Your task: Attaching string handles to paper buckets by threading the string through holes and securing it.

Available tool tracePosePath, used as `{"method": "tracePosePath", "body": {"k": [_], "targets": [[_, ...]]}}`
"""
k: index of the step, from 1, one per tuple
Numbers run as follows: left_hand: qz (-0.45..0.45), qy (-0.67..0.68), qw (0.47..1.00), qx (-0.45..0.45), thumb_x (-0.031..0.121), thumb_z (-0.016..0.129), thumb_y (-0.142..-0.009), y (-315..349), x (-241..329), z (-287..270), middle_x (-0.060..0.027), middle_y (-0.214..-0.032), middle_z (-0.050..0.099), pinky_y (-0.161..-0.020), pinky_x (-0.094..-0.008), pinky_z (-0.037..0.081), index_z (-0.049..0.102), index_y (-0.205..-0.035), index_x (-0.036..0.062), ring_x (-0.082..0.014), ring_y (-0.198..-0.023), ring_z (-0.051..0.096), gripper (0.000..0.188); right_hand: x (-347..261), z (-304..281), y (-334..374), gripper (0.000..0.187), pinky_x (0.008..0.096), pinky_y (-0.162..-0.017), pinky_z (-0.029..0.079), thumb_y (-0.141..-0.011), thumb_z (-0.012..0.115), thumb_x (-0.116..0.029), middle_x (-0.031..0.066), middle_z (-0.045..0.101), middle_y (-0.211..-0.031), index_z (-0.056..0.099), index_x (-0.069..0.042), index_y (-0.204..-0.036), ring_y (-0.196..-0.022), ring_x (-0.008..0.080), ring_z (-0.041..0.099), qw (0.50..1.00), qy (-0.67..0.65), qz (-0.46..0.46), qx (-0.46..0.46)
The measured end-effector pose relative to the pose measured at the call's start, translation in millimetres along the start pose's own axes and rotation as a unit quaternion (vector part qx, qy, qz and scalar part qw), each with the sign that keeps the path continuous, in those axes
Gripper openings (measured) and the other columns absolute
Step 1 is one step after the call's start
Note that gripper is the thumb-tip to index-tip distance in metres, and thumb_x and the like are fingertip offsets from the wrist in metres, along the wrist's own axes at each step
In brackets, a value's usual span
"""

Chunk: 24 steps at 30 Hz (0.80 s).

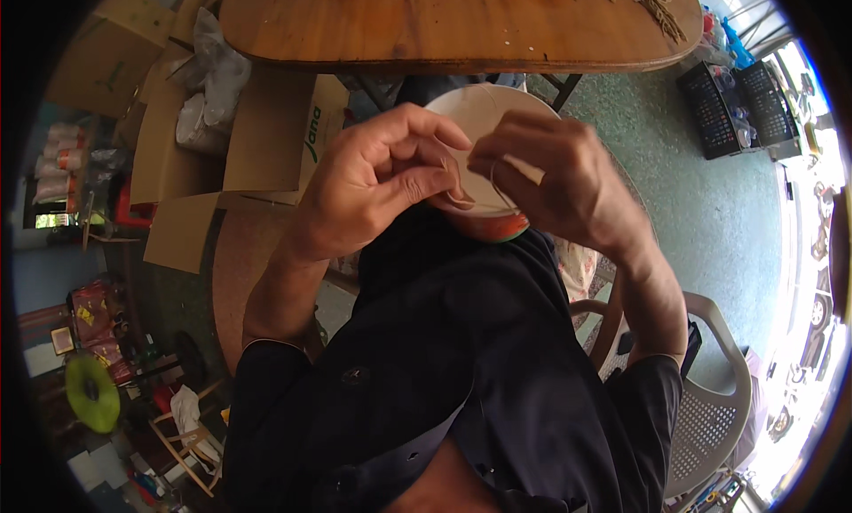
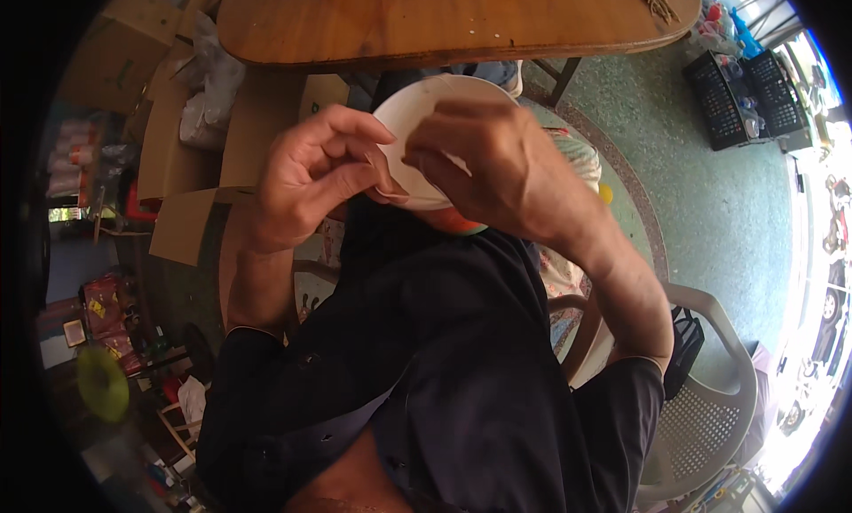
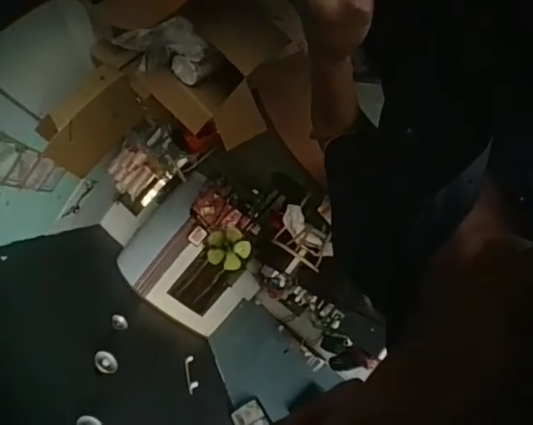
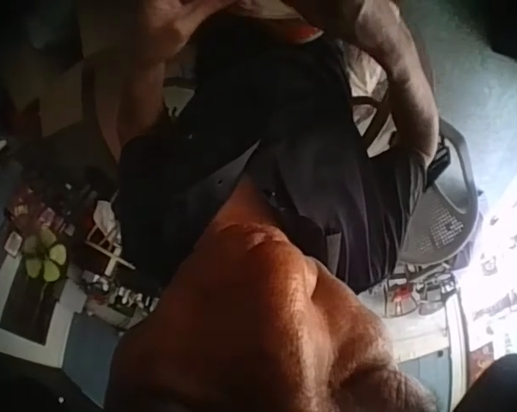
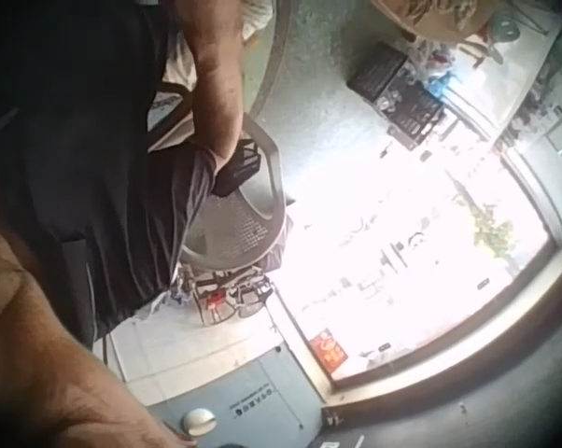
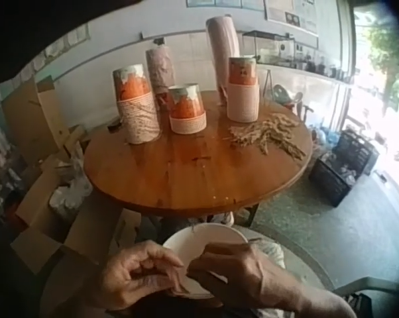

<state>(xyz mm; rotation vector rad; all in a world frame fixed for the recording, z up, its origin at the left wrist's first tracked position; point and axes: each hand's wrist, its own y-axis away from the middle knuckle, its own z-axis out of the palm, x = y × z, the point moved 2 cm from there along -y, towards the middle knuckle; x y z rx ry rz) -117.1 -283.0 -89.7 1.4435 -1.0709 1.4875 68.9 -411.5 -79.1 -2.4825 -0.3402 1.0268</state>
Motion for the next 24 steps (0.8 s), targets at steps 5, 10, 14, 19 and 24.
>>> {"method": "tracePosePath", "body": {"k": [5,10,14,19,24], "targets": [[0.11,0.063,0.992,-0.025,0.003,0.06,-0.105,-14,4,-7,-0.0095,-0.091,0.068,-0.089,-0.0376,0.063,0.054,-0.124,-0.0027,-0.0201,-0.088,0.072,0.021,2,19,17,0.007,0.0395,-0.069,0.057,-0.087,0.073,-0.001,0.0146,0.072,-0.087,0.072,0.002,-0.093,-0.079,0.0311,0.073,0.992,-0.075,0.099,0.032],[0.046,0.252,0.967,0.003,0.009,0.063,-0.104,-48,-2,0,-0.0071,-0.087,0.065,-0.076,-0.0333,0.06,0.053,-0.126,-0.0003,-0.0174,-0.081,0.07,0.026,-9,14,26,0.016,0.0339,-0.073,0.06,-0.084,0.079,-0.001,0.0093,0.073,-0.088,0.068,-0.002,-0.095,-0.08,0.0233,0.075,0.957,-0.137,0.199,0.158],[-0.079,0.144,0.982,-0.092,0.011,0.067,-0.101,-69,-15,19,-0.0059,-0.086,0.067,-0.056,-0.0226,0.049,0.051,-0.128,-0.0017,-0.0078,-0.064,0.061,0.034,-13,-3,39,0.021,0.0329,-0.07,0.057,-0.079,0.079,0.006,0.0085,0.07,-0.088,0.065,-0.005,-0.09,-0.082,0.0241,0.074,0.98,-0.019,0.105,0.17],[-0.107,0.1,0.971,-0.191,0.01,0.07,-0.099,-69,-10,34,-0.0073,-0.082,0.069,-0.05,-0.0204,0.046,0.052,-0.128,-0.0022,-0.0066,-0.056,0.057,0.036,-15,-25,48,0.024,0.0317,-0.071,0.058,-0.076,0.075,0.014,0.0085,0.07,-0.088,0.063,-0.004,-0.086,-0.081,0.0217,0.073,0.988,0.004,0.067,0.136],[-0.144,0.042,0.965,-0.215,0.008,0.075,-0.096,-71,-12,36,-0.0078,-0.082,0.073,-0.05,-0.0199,0.046,0.067,-0.107,-0.0023,-0.0048,-0.057,0.059,0.017,-6,-27,51,0.022,0.032,-0.074,0.058,-0.074,0.077,0.014,0.0098,0.072,-0.092,0.065,-0.004,-0.079,-0.086,0.0206,0.073,0.986,0.011,0.073,0.149]]}}
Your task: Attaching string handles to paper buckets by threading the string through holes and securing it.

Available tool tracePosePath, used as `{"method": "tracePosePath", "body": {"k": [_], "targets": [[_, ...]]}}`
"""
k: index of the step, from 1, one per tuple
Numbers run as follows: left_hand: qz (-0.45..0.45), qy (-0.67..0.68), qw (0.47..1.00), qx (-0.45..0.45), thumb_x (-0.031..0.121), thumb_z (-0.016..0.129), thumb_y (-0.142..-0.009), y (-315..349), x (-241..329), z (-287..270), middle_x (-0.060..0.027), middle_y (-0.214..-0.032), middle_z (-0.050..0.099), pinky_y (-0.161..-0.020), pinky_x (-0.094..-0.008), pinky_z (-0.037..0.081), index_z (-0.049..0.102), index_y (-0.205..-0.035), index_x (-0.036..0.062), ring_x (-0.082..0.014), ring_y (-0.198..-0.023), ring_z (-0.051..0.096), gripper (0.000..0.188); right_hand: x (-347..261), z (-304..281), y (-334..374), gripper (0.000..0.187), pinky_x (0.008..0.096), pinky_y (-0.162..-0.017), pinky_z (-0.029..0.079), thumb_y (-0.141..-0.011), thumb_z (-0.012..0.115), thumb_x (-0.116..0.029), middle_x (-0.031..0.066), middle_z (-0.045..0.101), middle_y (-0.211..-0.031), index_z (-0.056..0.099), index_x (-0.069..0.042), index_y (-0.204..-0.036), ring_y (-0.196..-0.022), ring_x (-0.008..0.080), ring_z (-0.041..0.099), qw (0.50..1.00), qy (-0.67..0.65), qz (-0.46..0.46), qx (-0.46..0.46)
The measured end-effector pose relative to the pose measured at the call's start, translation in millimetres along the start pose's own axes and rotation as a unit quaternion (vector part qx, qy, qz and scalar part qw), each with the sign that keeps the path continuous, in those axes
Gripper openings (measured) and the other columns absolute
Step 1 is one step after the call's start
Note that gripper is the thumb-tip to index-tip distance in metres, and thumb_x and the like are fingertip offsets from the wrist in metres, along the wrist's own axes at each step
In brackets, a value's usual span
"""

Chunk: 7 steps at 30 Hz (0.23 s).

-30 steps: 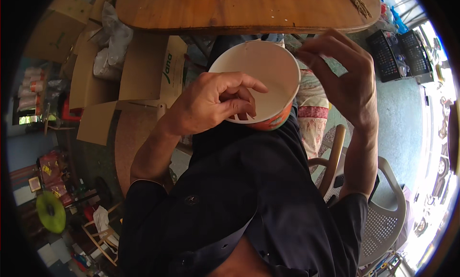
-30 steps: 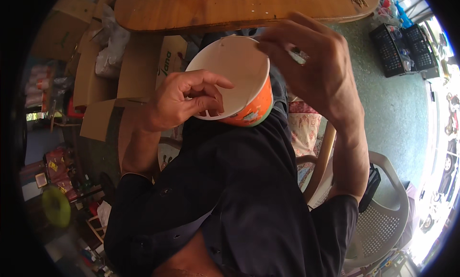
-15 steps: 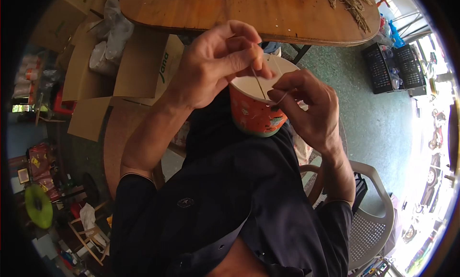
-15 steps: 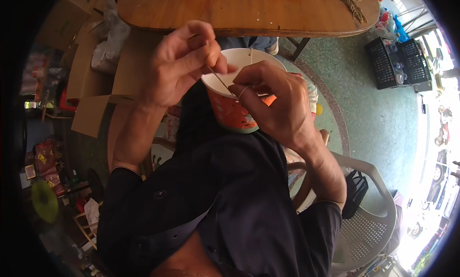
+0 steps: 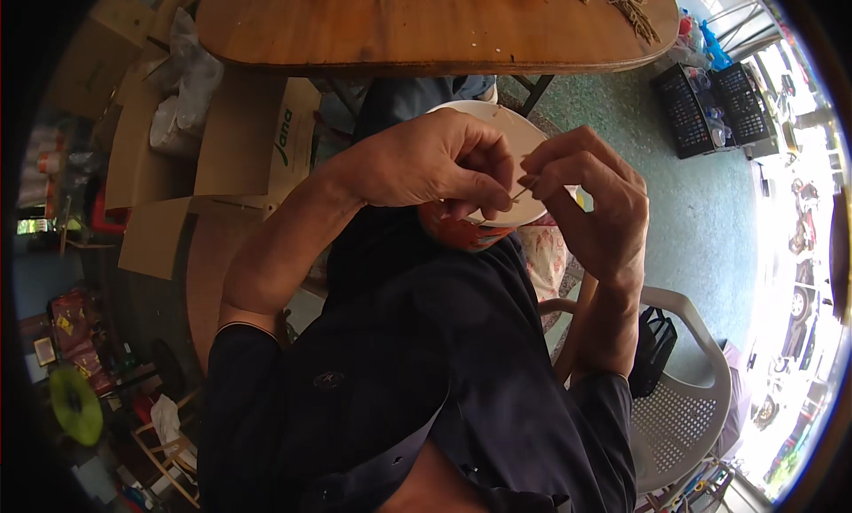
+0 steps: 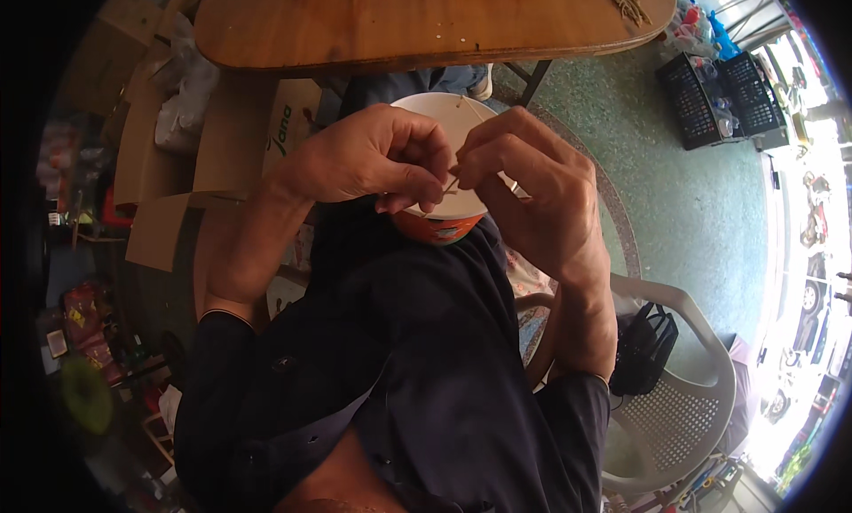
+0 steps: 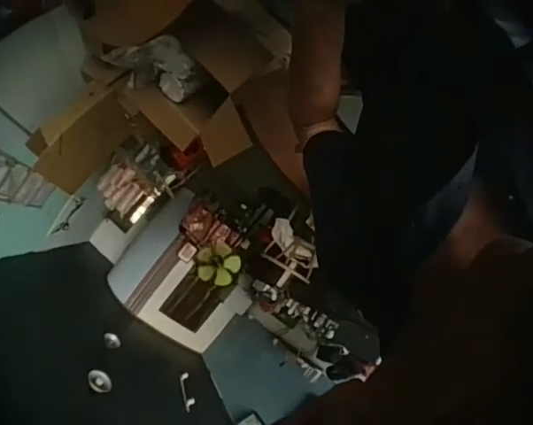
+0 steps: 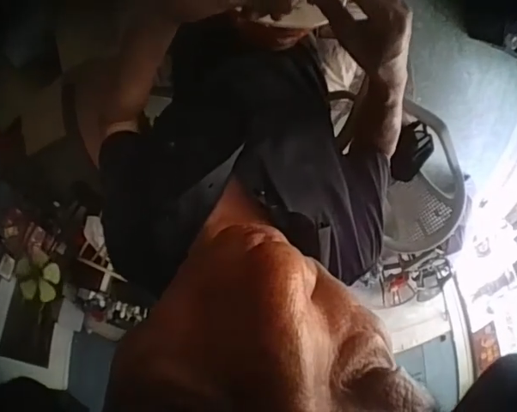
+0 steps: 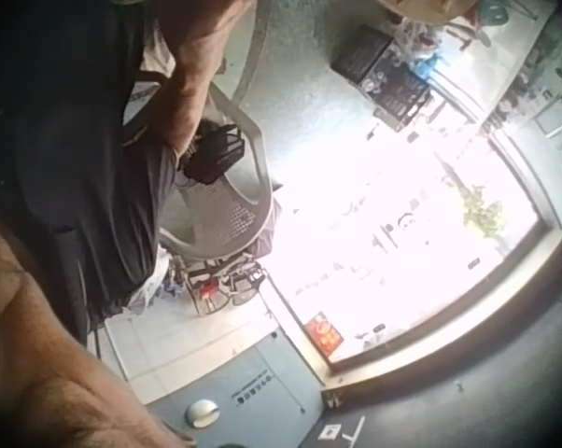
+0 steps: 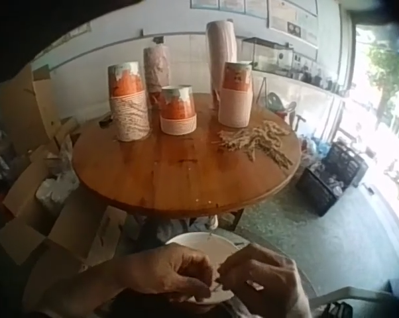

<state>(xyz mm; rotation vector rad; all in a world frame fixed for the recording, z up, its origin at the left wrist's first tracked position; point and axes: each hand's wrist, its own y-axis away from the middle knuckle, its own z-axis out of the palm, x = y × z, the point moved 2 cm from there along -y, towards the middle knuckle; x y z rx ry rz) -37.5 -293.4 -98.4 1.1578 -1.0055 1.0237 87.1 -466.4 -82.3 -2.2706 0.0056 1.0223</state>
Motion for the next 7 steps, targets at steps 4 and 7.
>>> {"method": "tracePosePath", "body": {"k": [4,7], "targets": [[-0.023,-0.02,0.999,0.018,0.008,0.076,-0.095,2.1,2.4,2.4,-0.0063,-0.081,0.073,-0.051,-0.02,0.047,0.071,-0.098,-0.0018,-0.0039,-0.057,0.059,0.011,3.2,-1.6,-0.9,0.02,0.0323,-0.076,0.059,-0.073,0.077,0.013,0.0097,0.073,-0.094,0.072,-0.004,-0.083,-0.089,0.0212,0.074,1.0,0.003,-0.02,0.003],[-0.01,-0.024,1.0,0.012,0.01,0.077,-0.096,1.6,1.5,3.6,-0.0048,-0.079,0.072,-0.052,-0.0195,0.048,0.072,-0.1,-0.0015,-0.0037,-0.058,0.06,0.013,3.9,1.6,0.0,0.024,0.0323,-0.078,0.059,-0.073,0.077,0.012,0.0093,0.073,-0.097,0.079,-0.004,-0.09,-0.092,0.0218,0.074,1.0,0.017,-0.021,-0.004]]}}
